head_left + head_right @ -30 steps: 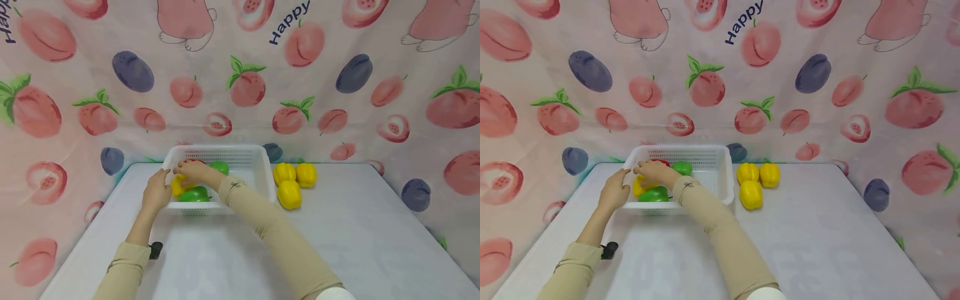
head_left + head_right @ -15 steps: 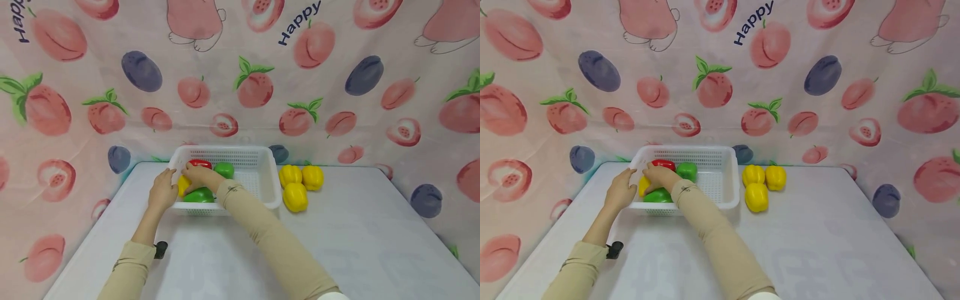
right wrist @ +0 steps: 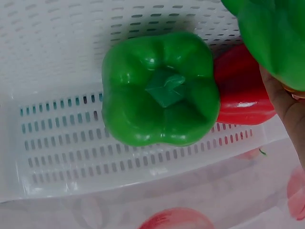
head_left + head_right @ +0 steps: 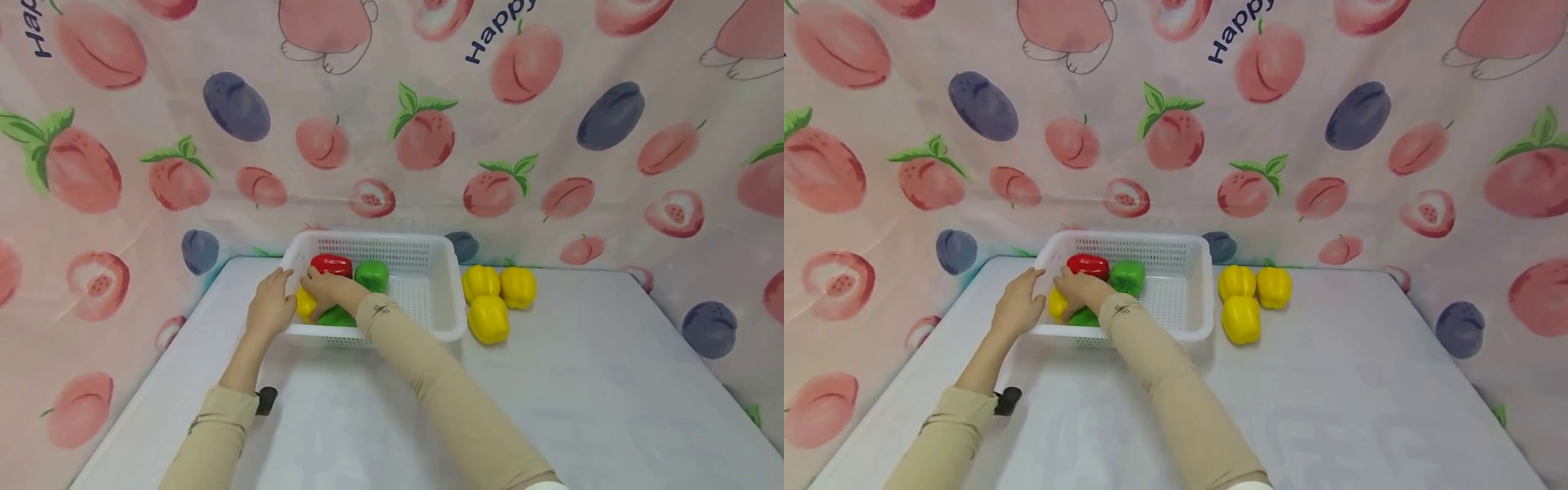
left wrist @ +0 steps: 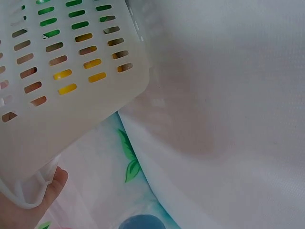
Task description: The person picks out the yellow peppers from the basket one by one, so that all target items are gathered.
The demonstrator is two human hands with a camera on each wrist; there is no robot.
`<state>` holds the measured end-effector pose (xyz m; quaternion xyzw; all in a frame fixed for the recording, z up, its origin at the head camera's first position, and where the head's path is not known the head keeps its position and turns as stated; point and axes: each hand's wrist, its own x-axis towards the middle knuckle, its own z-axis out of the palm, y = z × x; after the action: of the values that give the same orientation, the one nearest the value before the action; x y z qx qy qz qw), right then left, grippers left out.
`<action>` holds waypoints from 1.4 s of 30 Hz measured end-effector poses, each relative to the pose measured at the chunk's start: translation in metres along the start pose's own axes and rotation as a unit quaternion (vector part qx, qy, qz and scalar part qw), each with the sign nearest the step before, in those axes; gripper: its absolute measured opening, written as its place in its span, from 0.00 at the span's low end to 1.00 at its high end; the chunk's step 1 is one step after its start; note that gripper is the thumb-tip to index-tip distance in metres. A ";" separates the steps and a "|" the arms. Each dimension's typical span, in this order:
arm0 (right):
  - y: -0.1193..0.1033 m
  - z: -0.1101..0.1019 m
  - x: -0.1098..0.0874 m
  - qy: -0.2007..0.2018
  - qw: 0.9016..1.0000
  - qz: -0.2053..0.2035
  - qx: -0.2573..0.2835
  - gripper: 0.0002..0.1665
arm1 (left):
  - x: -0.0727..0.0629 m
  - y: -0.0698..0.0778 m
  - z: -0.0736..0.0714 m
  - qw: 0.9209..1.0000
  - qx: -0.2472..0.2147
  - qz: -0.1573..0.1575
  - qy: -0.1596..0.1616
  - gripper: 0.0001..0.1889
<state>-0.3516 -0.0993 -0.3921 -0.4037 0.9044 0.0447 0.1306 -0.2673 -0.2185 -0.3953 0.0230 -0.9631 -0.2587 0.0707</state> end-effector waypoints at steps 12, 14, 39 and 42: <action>0.009 -0.003 -0.005 -0.007 1.000 -0.008 -0.007 0.49 | -0.002 0.004 0.002 1.000 -0.009 -0.007 -0.004 0.28; 0.011 -0.005 -0.008 -0.006 1.000 -0.008 -0.008 0.49 | -0.002 0.005 0.002 1.000 -0.011 -0.004 0.000 0.28; 0.021 -0.037 -0.040 0.023 0.999 0.002 0.042 0.48 | 0.001 0.006 -0.002 1.000 0.004 0.009 -0.005 0.28; 0.020 -0.041 -0.043 0.028 0.999 -0.009 0.039 0.48 | -0.001 0.003 -0.003 1.000 0.004 0.000 -0.003 0.28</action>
<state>-0.3476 -0.0624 -0.3420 -0.4076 0.9050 -0.0027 0.1215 -0.2662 -0.2170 -0.3912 0.0223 -0.9644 -0.2548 0.0678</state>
